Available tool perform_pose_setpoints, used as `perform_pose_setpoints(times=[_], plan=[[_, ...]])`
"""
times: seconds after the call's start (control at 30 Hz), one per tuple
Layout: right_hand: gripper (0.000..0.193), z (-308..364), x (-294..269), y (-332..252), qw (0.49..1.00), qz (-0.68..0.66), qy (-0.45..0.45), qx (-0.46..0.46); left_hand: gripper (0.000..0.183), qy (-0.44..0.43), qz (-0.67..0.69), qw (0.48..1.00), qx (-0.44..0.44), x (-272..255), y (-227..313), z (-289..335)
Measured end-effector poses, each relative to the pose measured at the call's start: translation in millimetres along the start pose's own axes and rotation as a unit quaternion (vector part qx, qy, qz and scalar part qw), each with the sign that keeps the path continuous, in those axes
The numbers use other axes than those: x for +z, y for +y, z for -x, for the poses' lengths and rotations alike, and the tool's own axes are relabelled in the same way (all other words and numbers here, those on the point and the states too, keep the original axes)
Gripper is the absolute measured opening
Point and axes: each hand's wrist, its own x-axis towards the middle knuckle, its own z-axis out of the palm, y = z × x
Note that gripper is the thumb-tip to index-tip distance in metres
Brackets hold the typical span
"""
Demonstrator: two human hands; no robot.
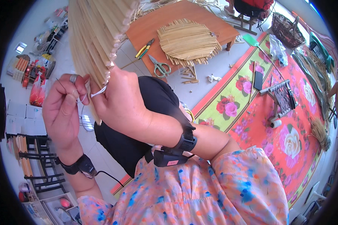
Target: The person weaves a bamboo mat by hand, threading a white string through parallel bamboo strips to bind them together. The person repeatedly pulls the string tight and adjusts the mat's alignment while working on the same piece.
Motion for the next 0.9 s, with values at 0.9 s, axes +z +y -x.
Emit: perform_pose_setpoints(times=[0.9], plan=[[0.024, 74.1, 17.1, 81.7, 0.915, 0.354, -0.126, 0.149, 0.015, 0.191, 0.268, 0.927, -0.179, 18.5, -156.4, 111.1]])
